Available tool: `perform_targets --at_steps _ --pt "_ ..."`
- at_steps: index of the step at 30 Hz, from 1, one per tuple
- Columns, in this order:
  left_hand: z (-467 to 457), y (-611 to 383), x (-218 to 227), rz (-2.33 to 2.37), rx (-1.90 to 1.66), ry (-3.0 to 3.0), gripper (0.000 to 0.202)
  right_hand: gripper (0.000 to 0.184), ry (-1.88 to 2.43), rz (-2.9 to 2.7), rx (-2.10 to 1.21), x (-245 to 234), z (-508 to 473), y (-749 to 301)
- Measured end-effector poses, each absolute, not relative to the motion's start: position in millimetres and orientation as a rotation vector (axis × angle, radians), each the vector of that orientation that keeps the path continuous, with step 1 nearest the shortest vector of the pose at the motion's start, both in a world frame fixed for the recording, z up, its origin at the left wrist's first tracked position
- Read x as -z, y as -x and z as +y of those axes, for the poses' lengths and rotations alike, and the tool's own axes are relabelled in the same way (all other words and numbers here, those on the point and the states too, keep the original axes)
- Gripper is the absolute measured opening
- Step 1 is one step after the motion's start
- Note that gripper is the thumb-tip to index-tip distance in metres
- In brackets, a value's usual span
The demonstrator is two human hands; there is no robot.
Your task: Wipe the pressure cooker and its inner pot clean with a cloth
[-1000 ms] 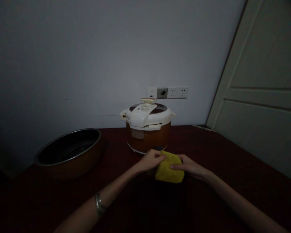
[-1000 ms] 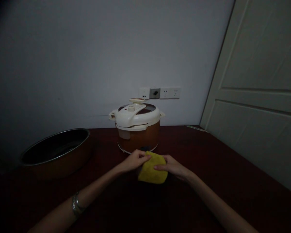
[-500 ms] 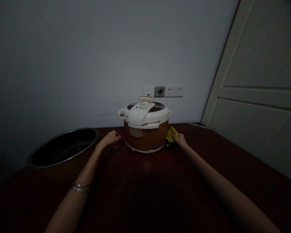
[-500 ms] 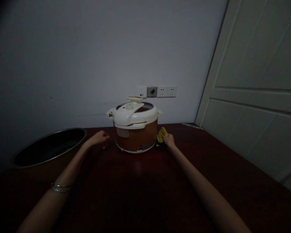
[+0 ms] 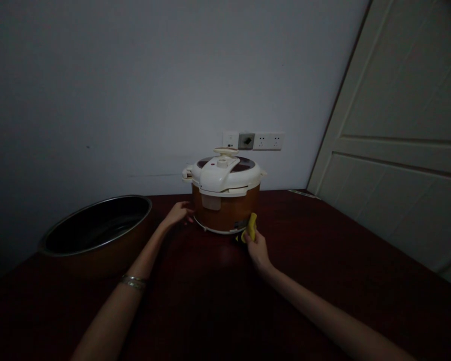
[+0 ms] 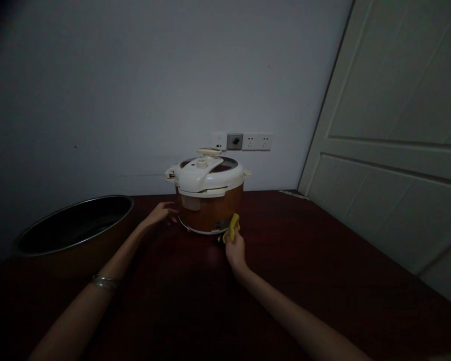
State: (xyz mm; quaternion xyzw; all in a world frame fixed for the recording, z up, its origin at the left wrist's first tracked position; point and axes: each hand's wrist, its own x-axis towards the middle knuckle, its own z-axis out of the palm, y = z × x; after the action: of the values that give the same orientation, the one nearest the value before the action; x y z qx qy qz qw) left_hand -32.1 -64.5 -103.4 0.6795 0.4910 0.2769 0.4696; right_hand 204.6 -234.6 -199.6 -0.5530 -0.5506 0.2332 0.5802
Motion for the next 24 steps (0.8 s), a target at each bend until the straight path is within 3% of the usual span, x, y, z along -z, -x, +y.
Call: perform_targets --at_steps 3,7,15,20,24 --pt "-63 32 105 1.200 -0.679 -1.652 0.072 0.045 1.344 -1.140 -0.644 198 -251 -166" --pt "-64 33 105 1.166 -0.679 -1.650 0.070 0.042 1.126 -1.582 -0.764 180 -269 -125" --pt "-56 40 107 1.188 -0.764 -1.659 0.053 0.041 0.778 -2.500 0.307 145 -237 -139" --pt "-57 38 109 1.221 -0.729 -1.668 0.047 0.035 0.858 -2.701 0.622 145 -202 -160" --pt "-58 36 110 1.235 -0.733 -1.663 0.045 0.038 0.880 -2.815 0.648 142 -216 -189"
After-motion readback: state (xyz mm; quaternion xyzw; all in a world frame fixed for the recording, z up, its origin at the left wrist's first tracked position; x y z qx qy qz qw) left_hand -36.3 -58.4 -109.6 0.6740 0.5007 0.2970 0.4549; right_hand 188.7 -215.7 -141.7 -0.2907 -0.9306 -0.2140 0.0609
